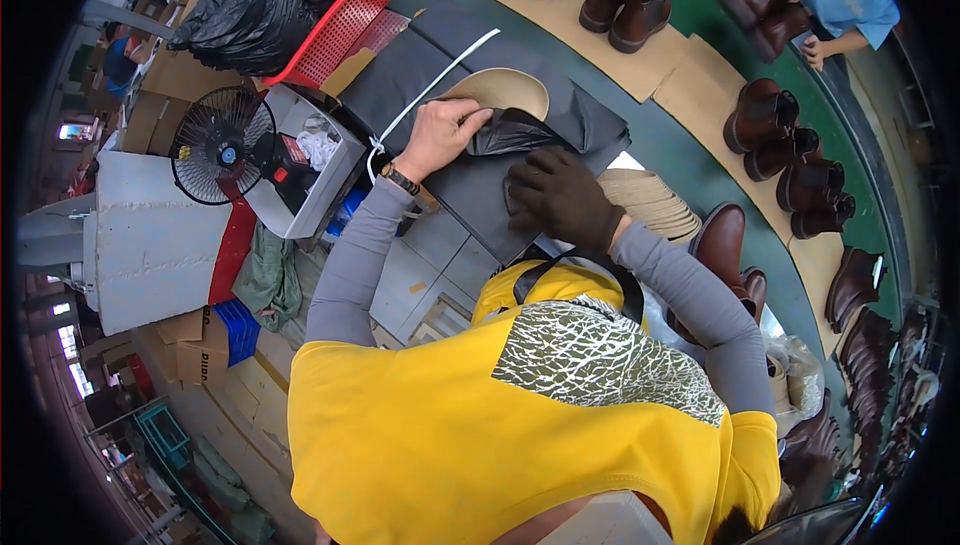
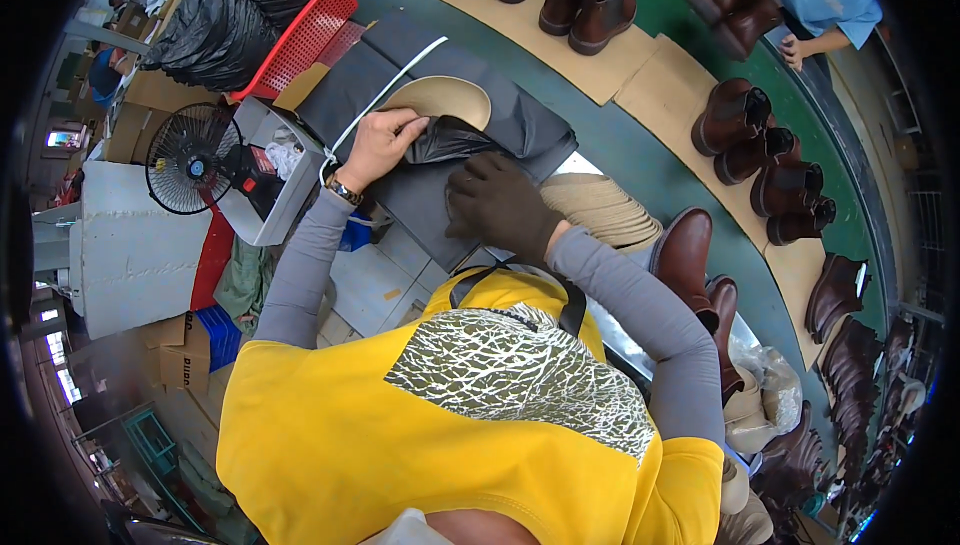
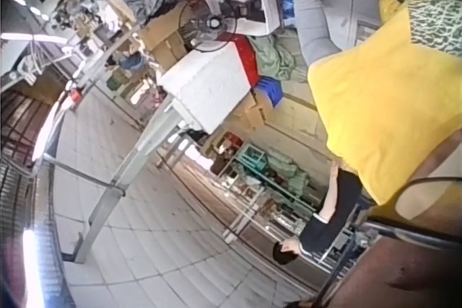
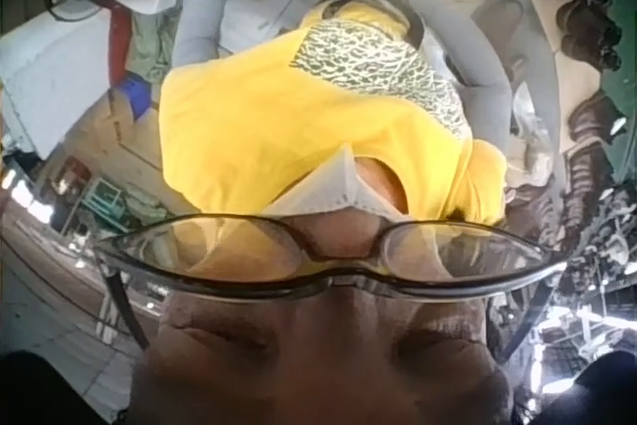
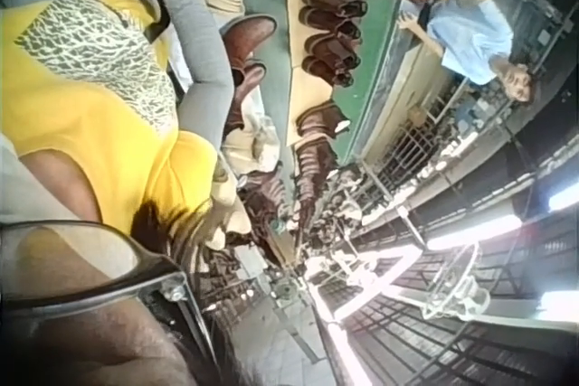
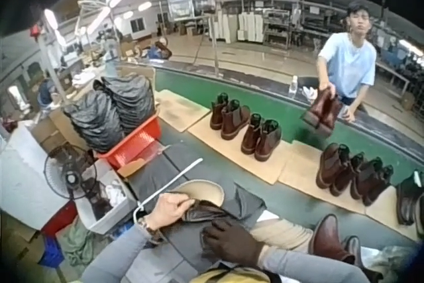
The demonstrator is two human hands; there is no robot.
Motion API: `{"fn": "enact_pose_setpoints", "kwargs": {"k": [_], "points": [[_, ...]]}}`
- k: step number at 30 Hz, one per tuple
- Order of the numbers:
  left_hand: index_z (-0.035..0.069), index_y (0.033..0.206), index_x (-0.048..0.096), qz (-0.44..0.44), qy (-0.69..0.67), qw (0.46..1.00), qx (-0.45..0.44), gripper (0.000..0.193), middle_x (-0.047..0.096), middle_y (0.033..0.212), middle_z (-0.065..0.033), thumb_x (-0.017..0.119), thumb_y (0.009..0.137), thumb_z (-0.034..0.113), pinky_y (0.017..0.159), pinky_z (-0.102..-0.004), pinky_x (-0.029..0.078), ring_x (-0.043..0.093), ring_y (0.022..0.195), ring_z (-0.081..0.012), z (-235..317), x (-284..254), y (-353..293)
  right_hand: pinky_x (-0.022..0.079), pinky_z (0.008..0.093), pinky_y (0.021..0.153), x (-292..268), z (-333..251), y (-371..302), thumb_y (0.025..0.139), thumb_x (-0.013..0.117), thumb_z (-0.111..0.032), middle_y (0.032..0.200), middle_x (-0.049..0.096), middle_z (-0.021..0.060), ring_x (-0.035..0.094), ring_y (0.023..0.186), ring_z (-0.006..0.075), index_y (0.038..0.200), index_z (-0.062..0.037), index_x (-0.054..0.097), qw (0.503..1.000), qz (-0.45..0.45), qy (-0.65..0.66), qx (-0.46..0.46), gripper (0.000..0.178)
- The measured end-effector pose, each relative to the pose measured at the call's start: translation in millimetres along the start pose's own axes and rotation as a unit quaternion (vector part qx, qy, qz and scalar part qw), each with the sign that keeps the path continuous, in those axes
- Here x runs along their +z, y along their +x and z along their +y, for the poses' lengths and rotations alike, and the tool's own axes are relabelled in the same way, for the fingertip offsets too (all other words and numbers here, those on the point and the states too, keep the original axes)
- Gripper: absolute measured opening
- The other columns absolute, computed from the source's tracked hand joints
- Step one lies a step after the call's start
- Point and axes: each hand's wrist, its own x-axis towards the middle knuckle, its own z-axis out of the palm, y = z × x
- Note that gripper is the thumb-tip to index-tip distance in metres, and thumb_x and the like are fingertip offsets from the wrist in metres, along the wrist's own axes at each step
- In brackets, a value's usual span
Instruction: Inserting structural inserts into leather boots and organizing them on a workstation.
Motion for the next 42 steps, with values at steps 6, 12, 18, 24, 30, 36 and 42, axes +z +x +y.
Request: {"fn": "enact_pose_setpoints", "kwargs": {"k": [6,12,18,24,30,36,42], "points": [[0.003,0.092,0.07,-0.094,-0.033,0.989,-0.112,0.032,0.065,0.079,-0.0203,0.06,0.089,0.034,0.066,-0.0394,0.049,0.064,0.077,-0.0366,-13.9,-17.0,33.5,0.045,0.0392,0.083,15.4,20.3,46.7,0.071,0.067,-0.017,0.099,0.06,0.0053,0.056,0.096,0.0258,0.102,-0.0096,0.062,0.983,0.112,-0.127,0.065,0.032],[0.006,0.101,0.06,0.02,0.155,0.972,0.174,0.032,0.06,0.098,-0.0096,0.068,0.071,0.011,0.086,-0.0386,0.043,0.055,0.097,-0.0285,52.1,-36.7,22.4,0.049,0.0386,0.072,14.2,47.1,54.3,0.076,0.058,-0.012,0.088,0.061,0.0074,0.06,0.085,0.026,0.085,-0.0096,0.064,0.987,0.073,-0.098,0.102,0.011],[0.006,0.091,0.066,-0.04,0.159,0.981,0.101,0.016,0.061,0.083,-0.0109,0.068,0.075,0.008,0.069,-0.0392,0.051,0.062,0.077,-0.0297,20.2,-20.8,8.4,0.043,0.0421,0.095,4.4,16.3,46.7,0.075,0.067,-0.019,0.116,0.056,0.0123,0.052,0.11,0.0321,0.118,-0.0049,0.056,0.984,0.117,-0.07,0.114,0.047],[-0.002,0.101,0.068,-0.064,-0.32,0.94,-0.099,0.023,0.071,0.089,-0.0055,0.069,0.084,0.013,0.072,-0.0259,0.05,0.065,0.075,-0.0124,96.2,-24.3,39.3,0.027,0.047,0.11,-23.0,-40.2,12.7,0.081,0.07,-0.041,0.145,0.028,0.0274,0.032,0.133,0.0414,0.139,0.0046,0.032,0.941,0.3,0.014,0.154,0.083],[-0.003,0.114,0.062,-0.109,-0.805,0.564,-0.147,0.028,0.067,0.11,-0.0112,0.065,0.088,0.009,0.089,-0.0316,0.051,0.064,0.097,-0.018,145.7,56.3,2.8,0.047,0.0325,0.089,-107.4,-25.0,-32.1,0.078,0.072,-0.025,0.114,0.061,0.0203,0.061,0.101,0.0224,0.121,0.0091,0.051,0.703,0.4,0.5,0.31,0.058],[-0.004,0.134,0.044,0.101,-0.26,0.957,0.076,0.069,0.054,0.128,-0.0163,0.075,0.079,0.023,0.103,-0.0398,0.038,0.05,0.122,-0.028,184.8,69.7,42.3,0.049,0.0271,0.072,-136.6,-16.5,-96.1,0.07,0.078,-0.015,0.087,0.067,0.0077,0.06,0.077,0.0102,0.089,0.0058,0.063,0.717,0.431,0.357,0.415,0.032],[0.0,0.125,0.049,0.078,-0.233,0.945,0.218,0.064,0.057,0.072,-0.0037,0.082,0.073,0.018,0.061,-0.0224,0.043,0.055,0.065,-0.0108,246.7,51.2,71.0,0.049,0.0274,0.067,-147.3,-57.6,-103.8,0.065,0.08,-0.008,0.087,0.064,0.0052,0.058,0.078,0.0093,0.098,-0.0014,0.061,0.773,0.379,0.362,0.357,0.038]]}}
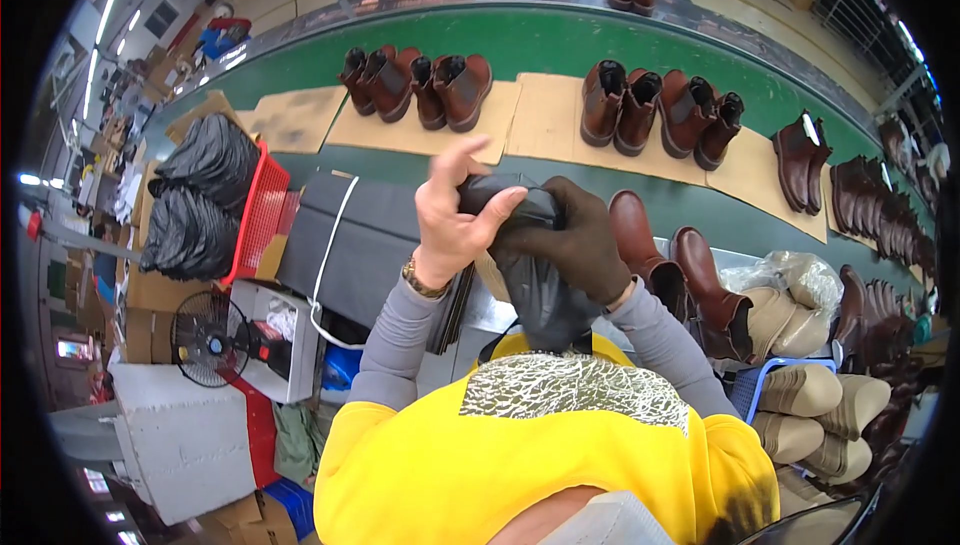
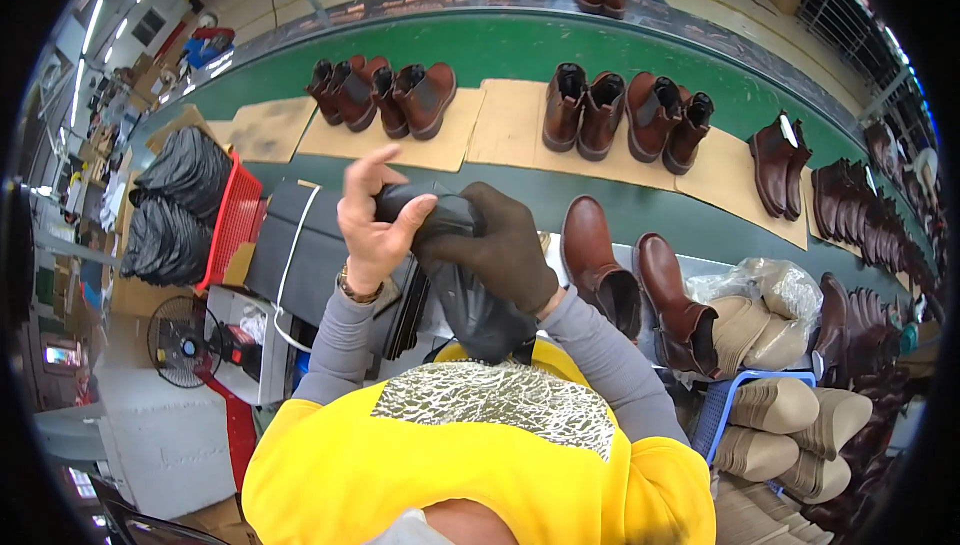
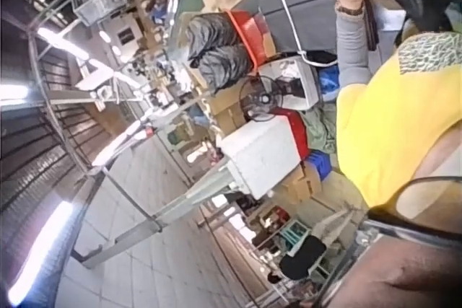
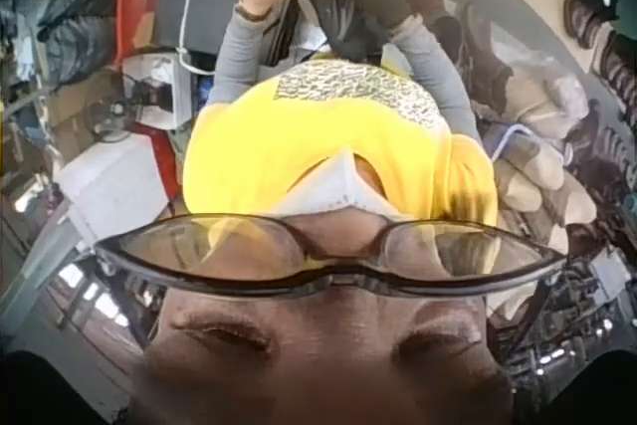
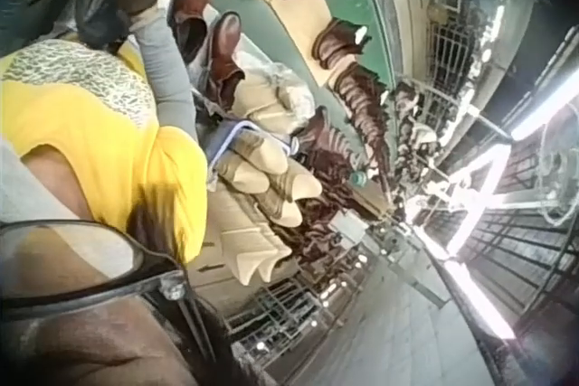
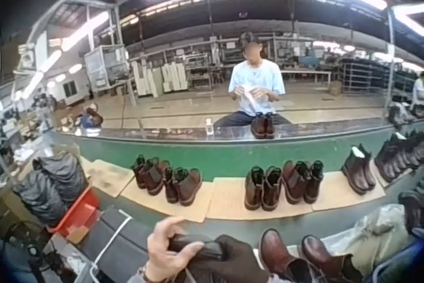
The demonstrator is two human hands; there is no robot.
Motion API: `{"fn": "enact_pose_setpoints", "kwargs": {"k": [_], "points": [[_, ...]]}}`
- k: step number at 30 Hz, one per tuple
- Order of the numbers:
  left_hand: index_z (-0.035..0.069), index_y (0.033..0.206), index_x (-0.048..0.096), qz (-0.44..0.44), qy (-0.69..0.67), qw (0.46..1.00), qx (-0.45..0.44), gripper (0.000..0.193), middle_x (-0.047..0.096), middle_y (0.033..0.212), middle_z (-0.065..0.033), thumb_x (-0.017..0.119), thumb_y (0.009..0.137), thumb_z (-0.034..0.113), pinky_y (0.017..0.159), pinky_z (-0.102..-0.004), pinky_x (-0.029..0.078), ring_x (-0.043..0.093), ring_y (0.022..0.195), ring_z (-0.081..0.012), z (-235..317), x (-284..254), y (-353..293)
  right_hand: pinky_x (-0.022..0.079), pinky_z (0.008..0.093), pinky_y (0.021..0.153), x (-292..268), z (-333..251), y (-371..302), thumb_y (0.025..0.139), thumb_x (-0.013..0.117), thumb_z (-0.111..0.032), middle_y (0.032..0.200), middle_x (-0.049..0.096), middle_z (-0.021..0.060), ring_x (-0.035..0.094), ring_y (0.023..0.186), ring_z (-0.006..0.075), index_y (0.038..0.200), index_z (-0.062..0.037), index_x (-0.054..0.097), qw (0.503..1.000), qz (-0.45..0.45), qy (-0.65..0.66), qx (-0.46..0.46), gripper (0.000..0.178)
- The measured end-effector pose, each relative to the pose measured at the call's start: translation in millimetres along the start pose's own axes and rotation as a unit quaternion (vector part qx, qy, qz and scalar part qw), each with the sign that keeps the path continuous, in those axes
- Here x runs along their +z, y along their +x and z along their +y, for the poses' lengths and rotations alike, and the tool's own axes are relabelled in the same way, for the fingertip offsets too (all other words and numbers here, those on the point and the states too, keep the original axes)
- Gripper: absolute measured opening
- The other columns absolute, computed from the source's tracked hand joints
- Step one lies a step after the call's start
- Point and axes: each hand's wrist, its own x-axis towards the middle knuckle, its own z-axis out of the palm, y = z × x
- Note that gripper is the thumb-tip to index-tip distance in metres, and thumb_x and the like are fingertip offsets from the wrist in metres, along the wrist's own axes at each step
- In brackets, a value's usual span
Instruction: Inserting structural inserts into leather boots and organizing them on a workstation.
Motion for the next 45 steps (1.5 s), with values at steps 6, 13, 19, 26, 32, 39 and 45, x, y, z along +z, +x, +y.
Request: {"fn": "enact_pose_setpoints", "kwargs": {"k": [6,13,19,26,32,39,45], "points": [[-0.001,0.132,0.034,-0.059,-0.046,0.995,0.066,0.077,0.059,0.074,-0.0067,0.081,0.071,0.01,0.064,-0.0228,0.042,0.055,0.069,-0.0112,7.7,19.2,10.0,0.049,0.0301,0.082,-33.7,-1.2,4.2,0.074,0.075,-0.009,0.113,0.063,0.0087,0.057,0.097,0.0112,0.127,-0.0047,0.052,0.983,-0.164,-0.03,-0.082,0.058],[0.001,0.141,0.023,-0.019,-0.27,0.963,-0.002,0.122,0.038,0.14,-0.0197,0.091,0.05,0.046,0.107,-0.0424,0.034,0.045,0.126,-0.0307,20.4,48.6,7.3,0.048,0.0395,0.087,-22.0,-32.4,-16.0,0.07,0.068,-0.003,0.114,0.062,0.0122,0.061,0.096,0.0317,0.12,-0.0044,0.058,0.891,0.043,-0.275,-0.359,0.051],[0.006,0.134,0.033,0.083,-0.503,0.838,-0.196,0.07,0.057,0.115,-0.017,0.063,0.079,0.035,0.089,-0.0409,0.05,0.062,0.097,-0.0323,5.2,49.0,13.0,0.046,0.0365,0.085,-2.3,-35.9,-21.4,0.073,0.072,-0.017,0.117,0.059,0.0093,0.058,0.103,0.026,0.119,-0.0068,0.058,0.865,0.085,-0.312,-0.383,0.049],[0.009,0.127,0.044,0.122,-0.622,0.76,-0.14,0.053,0.058,0.114,-0.0172,0.057,0.086,0.041,0.087,-0.0446,0.051,0.061,0.1,-0.0352,5.3,33.7,36.6,0.043,0.0253,0.059,-5.0,35.4,-29.2,0.086,0.067,-0.038,0.079,0.063,0.0019,0.057,0.069,0.0095,0.09,-0.0066,0.065,0.908,-0.104,0.345,0.215,0.032],[0.009,0.134,0.03,0.106,-0.524,0.835,-0.128,0.078,0.051,0.119,-0.0201,0.069,0.076,0.041,0.091,-0.0441,0.05,0.058,0.105,-0.0327,39.7,58.7,7.1,0.048,0.0249,0.061,-13.6,6.9,-22.1,0.085,0.068,-0.017,0.088,0.062,0.0036,0.059,0.077,0.0087,0.106,-0.0008,0.059,0.975,0.168,0.147,-0.021,0.029],[0.004,0.137,0.027,0.03,-0.484,0.862,-0.145,0.09,0.051,0.121,-0.0203,0.077,0.071,0.041,0.097,-0.0438,0.046,0.056,0.112,-0.0343,44.7,72.1,-13.6,0.045,0.0337,0.091,-22.6,1.1,-40.6,0.087,0.063,-0.009,0.112,0.055,0.0116,0.057,0.105,0.0186,0.126,-0.0004,0.052,0.963,0.055,0.105,-0.24,0.042],[-0.001,0.147,0.012,-0.197,-0.571,0.785,-0.138,0.134,0.026,0.146,-0.0299,0.088,0.051,0.052,0.111,-0.0449,0.029,0.035,0.133,-0.0426,29.4,76.6,23.6,0.049,0.0252,0.078,-55.1,9.7,-48.4,0.094,0.056,-0.02,0.099,0.063,0.0048,0.058,0.088,0.0091,0.111,0.0038,0.06,0.983,-0.062,0.087,-0.151,0.03]]}}
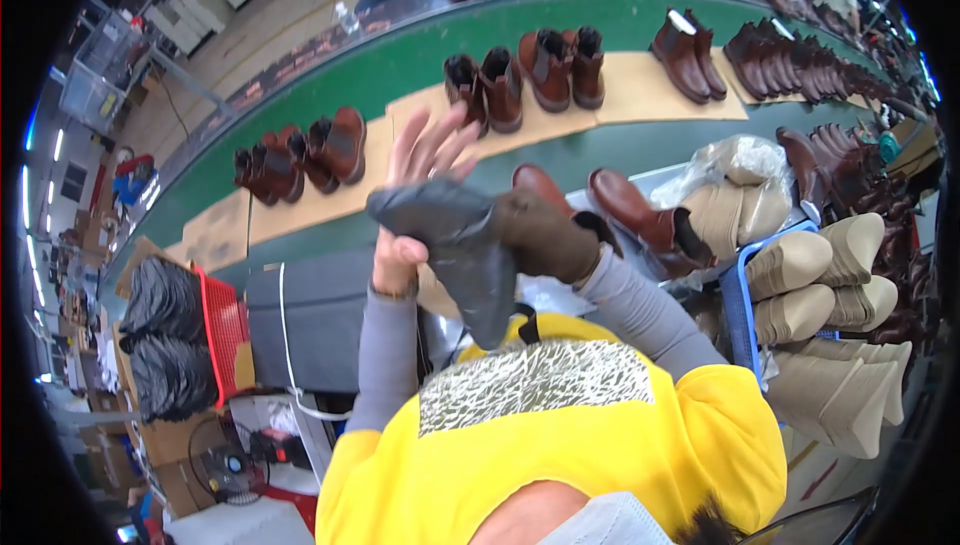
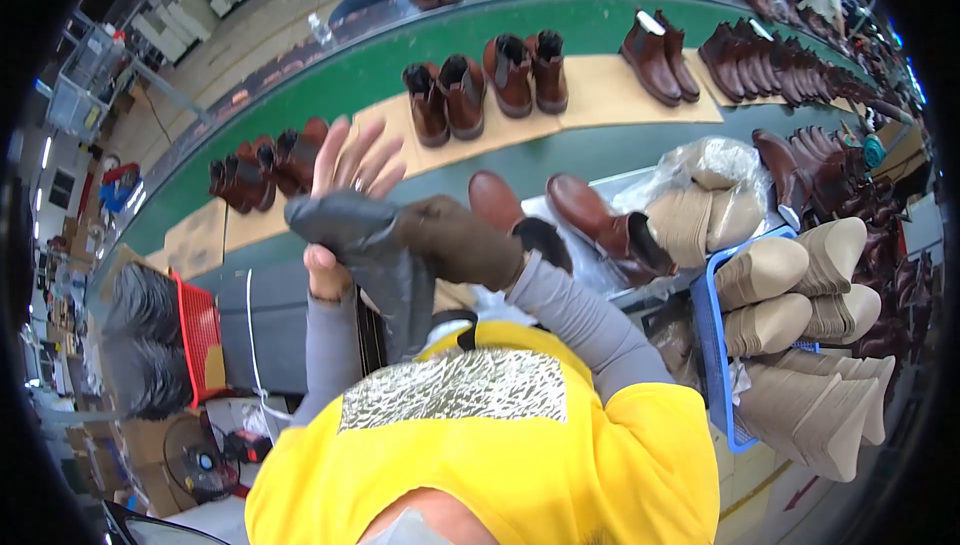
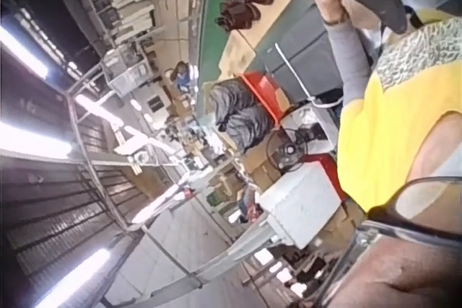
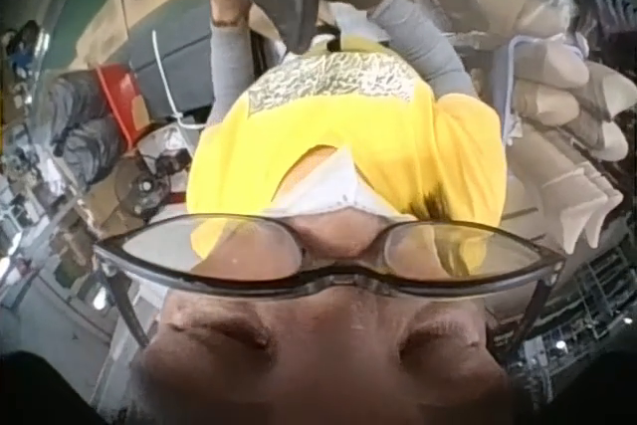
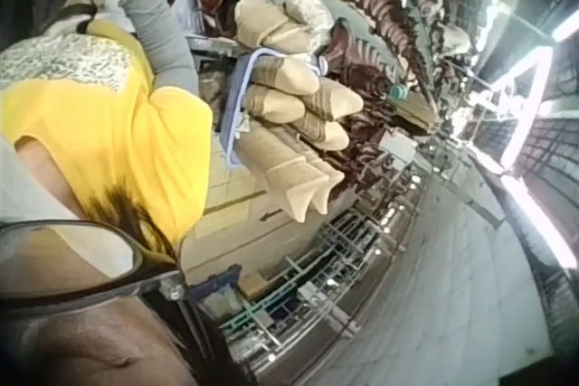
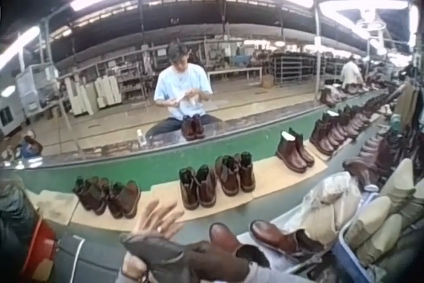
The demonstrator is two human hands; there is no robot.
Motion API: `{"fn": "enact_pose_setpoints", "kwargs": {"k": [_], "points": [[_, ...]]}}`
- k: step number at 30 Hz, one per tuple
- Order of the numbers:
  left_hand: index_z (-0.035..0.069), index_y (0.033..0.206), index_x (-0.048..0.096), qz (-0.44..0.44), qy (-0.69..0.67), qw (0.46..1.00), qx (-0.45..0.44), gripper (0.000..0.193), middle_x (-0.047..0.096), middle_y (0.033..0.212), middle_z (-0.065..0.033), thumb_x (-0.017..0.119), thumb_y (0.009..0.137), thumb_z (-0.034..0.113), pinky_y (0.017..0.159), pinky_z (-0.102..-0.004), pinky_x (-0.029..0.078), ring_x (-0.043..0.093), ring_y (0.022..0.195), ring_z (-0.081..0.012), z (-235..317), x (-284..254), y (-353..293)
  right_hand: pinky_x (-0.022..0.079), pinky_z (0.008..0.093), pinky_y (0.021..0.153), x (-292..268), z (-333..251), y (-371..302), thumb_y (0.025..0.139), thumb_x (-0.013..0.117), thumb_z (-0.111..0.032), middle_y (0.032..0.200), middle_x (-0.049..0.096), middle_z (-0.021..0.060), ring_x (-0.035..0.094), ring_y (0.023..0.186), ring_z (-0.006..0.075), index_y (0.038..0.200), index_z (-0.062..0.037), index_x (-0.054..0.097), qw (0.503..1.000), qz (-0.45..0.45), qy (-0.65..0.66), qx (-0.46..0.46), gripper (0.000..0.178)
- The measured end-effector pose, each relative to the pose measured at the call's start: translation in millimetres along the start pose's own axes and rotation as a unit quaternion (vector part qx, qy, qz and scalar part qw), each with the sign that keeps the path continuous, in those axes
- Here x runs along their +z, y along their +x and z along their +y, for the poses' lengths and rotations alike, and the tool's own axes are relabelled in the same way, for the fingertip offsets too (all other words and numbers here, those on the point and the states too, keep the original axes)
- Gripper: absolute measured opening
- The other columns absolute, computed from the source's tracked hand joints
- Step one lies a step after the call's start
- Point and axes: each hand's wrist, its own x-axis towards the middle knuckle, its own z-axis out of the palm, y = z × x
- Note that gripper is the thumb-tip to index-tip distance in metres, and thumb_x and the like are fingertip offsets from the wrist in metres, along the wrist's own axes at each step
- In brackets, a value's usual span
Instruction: Inserting structural inserts into leather boots and organizing them on a workstation.
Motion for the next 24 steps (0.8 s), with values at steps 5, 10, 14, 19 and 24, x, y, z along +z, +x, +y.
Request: {"fn": "enact_pose_setpoints", "kwargs": {"k": [5,10,14,19,24], "points": [[-0.005,0.145,0.022,-0.16,-0.045,0.985,-0.053,0.107,0.06,0.111,-0.0176,0.075,0.072,0.051,0.096,-0.0371,0.044,0.06,0.104,-0.0261,-17.3,8.4,25.5,0.048,0.0286,0.087,-1.1,-3.1,-10.1,0.101,0.044,-0.031,0.115,0.06,0.0067,0.058,0.101,0.0119,0.125,0.0014,0.051,0.898,0.194,0.384,0.089,0.041],[-0.003,0.116,0.05,0.056,0.01,0.998,-0.026,0.047,0.062,0.092,-0.0095,0.063,0.088,0.032,0.08,-0.0292,0.05,0.061,0.085,-0.0168,-44.5,4.5,38.9,0.043,0.0356,0.098,-0.6,-18.3,-43.6,0.089,0.064,-0.031,0.128,0.05,0.0166,0.05,0.117,0.0232,0.139,0.0008,0.033,0.914,0.36,0.17,-0.08,0.066],[0.0,0.093,0.061,0.151,0.123,0.981,-0.006,0.03,0.059,0.086,-0.0016,0.068,0.086,0.028,0.069,-0.0244,0.044,0.054,0.076,-0.0092,-83.9,34.5,33.1,0.05,0.0327,0.088,-6.3,-17.0,-68.2,0.061,0.086,-0.002,0.11,0.058,0.0118,0.058,0.101,0.0179,0.121,0.0007,0.045,0.859,0.472,-0.187,-0.062,0.073],[0.0,0.085,0.06,0.171,0.109,0.976,-0.082,0.032,0.061,0.077,-0.0019,0.068,0.087,0.031,0.066,-0.0253,0.045,0.054,0.07,-0.0102,-128.0,79.8,23.6,0.053,0.0262,0.073,-20.5,-64.2,-95.2,0.064,0.085,-0.004,0.098,0.061,0.0089,0.062,0.087,0.0141,0.11,-0.0004,0.052,0.78,0.558,-0.28,-0.044,0.057],[-0.004,0.108,0.054,-0.19,0.141,0.946,-0.221,0.053,0.065,0.097,-0.0152,0.067,0.084,0.041,0.076,-0.0383,0.051,0.065,0.084,-0.0295,-154.0,112.8,6.3,0.052,0.025,0.063,-71.5,-122.5,-178.1,0.076,0.073,-0.016,0.085,0.065,0.0078,0.063,0.069,0.0137,0.092,0.0005,0.063,0.775,0.552,-0.279,0.13,0.025]]}}
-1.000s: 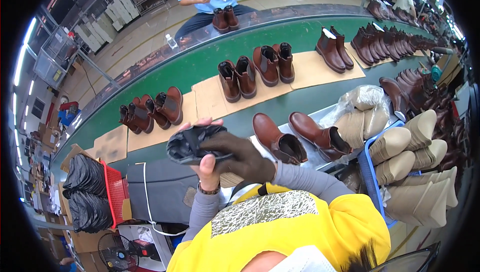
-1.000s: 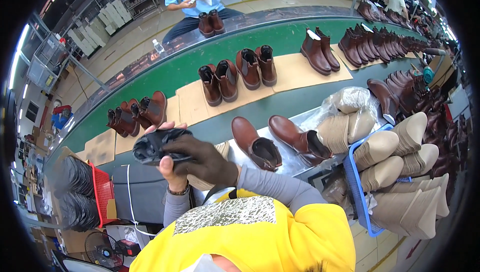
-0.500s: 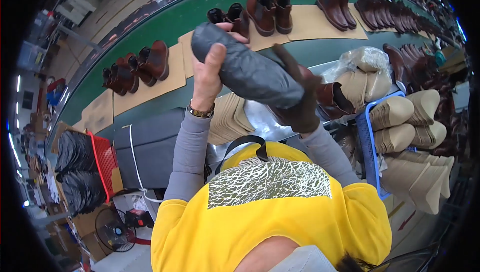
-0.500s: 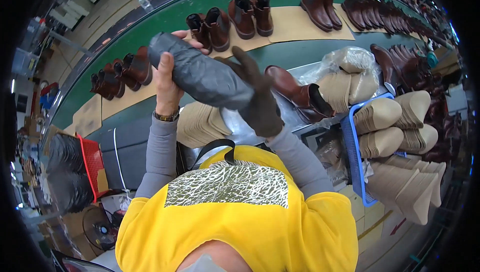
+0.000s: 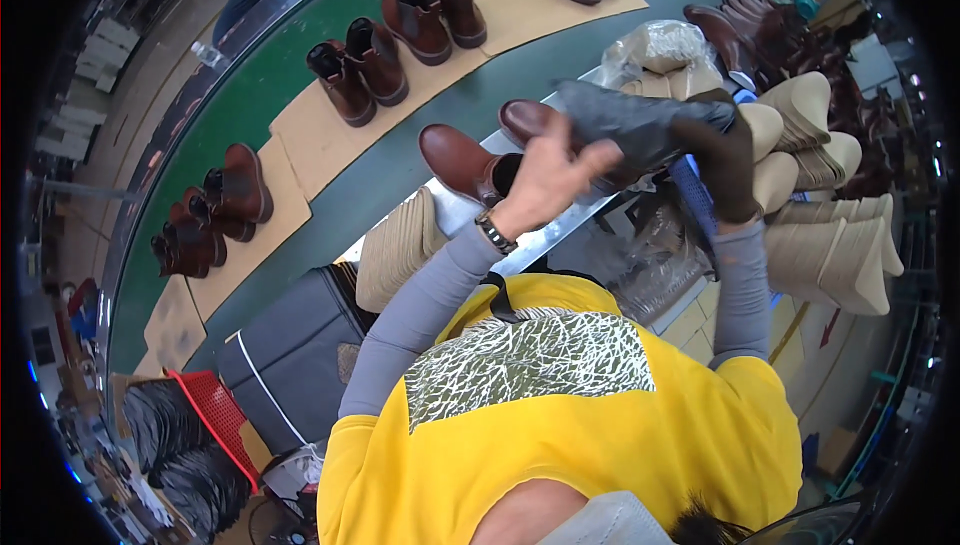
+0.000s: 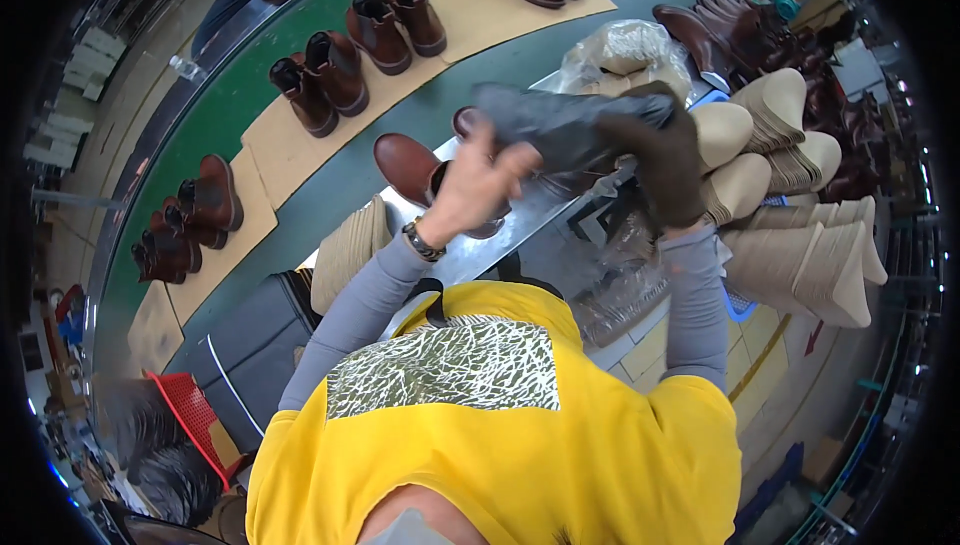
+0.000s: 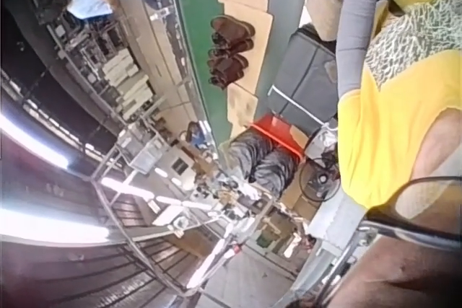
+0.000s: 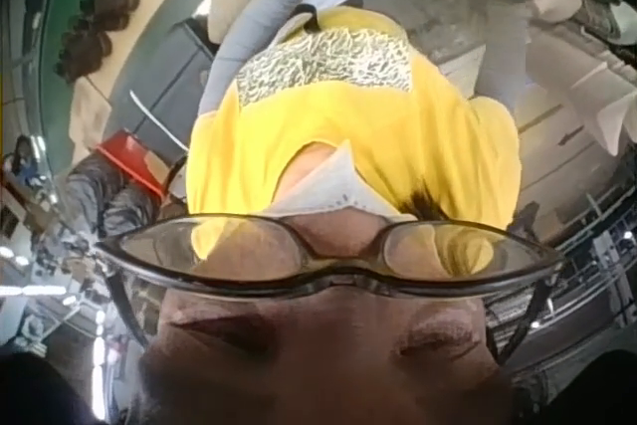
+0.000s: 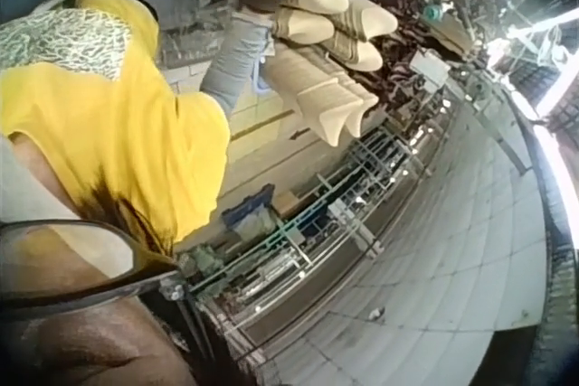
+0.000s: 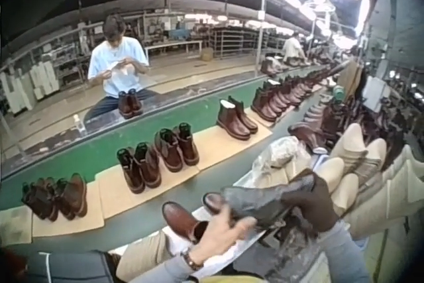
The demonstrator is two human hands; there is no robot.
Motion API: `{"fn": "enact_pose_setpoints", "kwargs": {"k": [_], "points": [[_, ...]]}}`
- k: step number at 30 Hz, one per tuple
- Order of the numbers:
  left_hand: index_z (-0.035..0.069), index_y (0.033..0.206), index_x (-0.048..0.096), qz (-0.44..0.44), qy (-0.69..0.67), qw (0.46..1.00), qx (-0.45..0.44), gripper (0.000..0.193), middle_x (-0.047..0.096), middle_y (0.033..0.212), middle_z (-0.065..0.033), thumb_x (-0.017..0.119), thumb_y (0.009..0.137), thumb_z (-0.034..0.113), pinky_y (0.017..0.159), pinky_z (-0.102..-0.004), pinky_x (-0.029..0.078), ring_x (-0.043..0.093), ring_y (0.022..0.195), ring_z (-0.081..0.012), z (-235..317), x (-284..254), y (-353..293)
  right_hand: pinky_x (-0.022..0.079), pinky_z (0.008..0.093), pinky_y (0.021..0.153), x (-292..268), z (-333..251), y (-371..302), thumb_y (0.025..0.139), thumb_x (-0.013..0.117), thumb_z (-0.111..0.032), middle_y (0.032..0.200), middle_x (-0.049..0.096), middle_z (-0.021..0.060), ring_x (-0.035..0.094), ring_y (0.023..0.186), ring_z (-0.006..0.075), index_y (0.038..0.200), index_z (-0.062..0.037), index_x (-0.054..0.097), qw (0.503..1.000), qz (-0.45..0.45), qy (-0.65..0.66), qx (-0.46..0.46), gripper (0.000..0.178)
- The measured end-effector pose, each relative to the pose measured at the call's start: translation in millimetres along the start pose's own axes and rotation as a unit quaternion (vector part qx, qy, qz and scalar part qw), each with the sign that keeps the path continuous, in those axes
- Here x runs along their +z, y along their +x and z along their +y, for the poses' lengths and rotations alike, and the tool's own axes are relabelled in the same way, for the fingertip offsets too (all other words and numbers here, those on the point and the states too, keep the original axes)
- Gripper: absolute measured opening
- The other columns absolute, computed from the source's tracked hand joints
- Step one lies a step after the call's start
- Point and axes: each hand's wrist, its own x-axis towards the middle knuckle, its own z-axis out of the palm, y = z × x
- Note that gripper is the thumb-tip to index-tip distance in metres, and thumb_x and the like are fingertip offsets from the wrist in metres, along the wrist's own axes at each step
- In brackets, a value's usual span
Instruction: Inserting structural inserts into leather boots and organizing them on a workstation.
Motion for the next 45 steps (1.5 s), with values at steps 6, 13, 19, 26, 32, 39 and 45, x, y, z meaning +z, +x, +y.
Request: {"fn": "enact_pose_setpoints", "kwargs": {"k": [6,13,19,26,32,39,45], "points": [[0.004,0.121,0.057,-0.207,0.441,0.865,0.121,0.071,0.05,0.123,-0.0211,0.062,0.078,0.06,0.074,-0.0433,0.051,0.061,0.093,-0.0363,-44.6,36.1,8.5,0.05,0.0284,0.048,-66.2,43.0,31.8,0.074,0.072,-0.018,0.077,0.065,0.009,0.062,0.056,0.0172,0.089,0.0017,0.063,0.981,0.031,-0.089,0.172,0.027],[0.017,0.116,0.063,-0.199,0.546,0.794,0.176,0.058,0.049,0.103,-0.0105,0.064,0.075,0.059,0.068,-0.0387,0.045,0.056,0.089,-0.0279,-49.4,35.6,-2.0,0.05,0.0443,0.071,29.4,81.0,24.4,0.075,0.065,-0.027,0.083,0.065,0.0199,0.064,0.081,0.0381,0.093,-0.0053,0.062,0.917,-0.112,-0.382,-0.035,0.028],[0.016,0.113,0.064,-0.222,0.551,0.786,0.169,0.053,0.057,0.114,-0.0143,0.069,0.074,0.051,0.082,-0.042,0.039,0.055,0.099,-0.0316,-34.5,36.9,-15.4,0.051,0.0429,0.074,42.9,210.2,25.1,0.076,0.059,-0.027,0.09,0.067,0.0211,0.065,0.086,0.0374,0.093,-0.0061,0.068,0.916,0.01,-0.393,0.084,0.028],[0.014,0.118,0.062,-0.104,0.484,0.841,0.217,0.049,0.055,0.123,-0.0107,0.069,0.079,0.043,0.098,-0.0488,0.034,0.05,0.114,-0.0314,7.4,14.3,-17.5,0.048,0.0392,0.085,58.5,176.2,38.3,0.078,0.057,-0.018,0.1,0.064,0.0164,0.062,0.097,0.0306,0.094,-0.0054,0.065,0.747,-0.2,-0.629,-0.083,0.022],[0.009,0.118,0.061,-0.006,0.418,0.875,0.246,0.052,0.055,0.125,-0.0121,0.077,0.073,0.028,0.096,-0.0433,0.036,0.051,0.113,-0.0308,60.6,-24.9,-20.9,0.046,0.0341,0.088,-16.3,285.9,72.1,0.076,0.067,-0.012,0.104,0.064,0.0099,0.061,0.1,0.0238,0.107,-0.009,0.063,0.849,-0.236,-0.419,-0.218,0.032],[0.0,0.142,0.032,0.113,0.151,0.944,0.272,0.102,0.044,0.137,-0.0235,0.075,0.069,0.057,0.106,-0.0414,0.036,0.046,0.126,-0.0342,85.0,-91.2,-2.7,0.046,0.0337,0.093,27.6,80.2,1.8,0.078,0.074,-0.025,0.113,0.065,0.0068,0.061,0.104,0.018,0.111,-0.0113,0.065,0.922,-0.148,-0.162,-0.32,0.037],[0.012,0.145,0.025,-0.014,-0.136,0.832,0.538,0.124,0.041,0.127,-0.0236,0.08,0.049,0.069,0.107,-0.0592,0.03,0.042,0.122,-0.0398,121.4,-100.9,-23.0,0.042,0.0361,0.1,177.1,-58.0,-15.8,0.091,0.059,-0.022,0.131,0.054,0.0101,0.057,0.113,0.0212,0.131,-0.0038,0.049,0.954,-0.246,-0.174,0.003,0.045]]}}
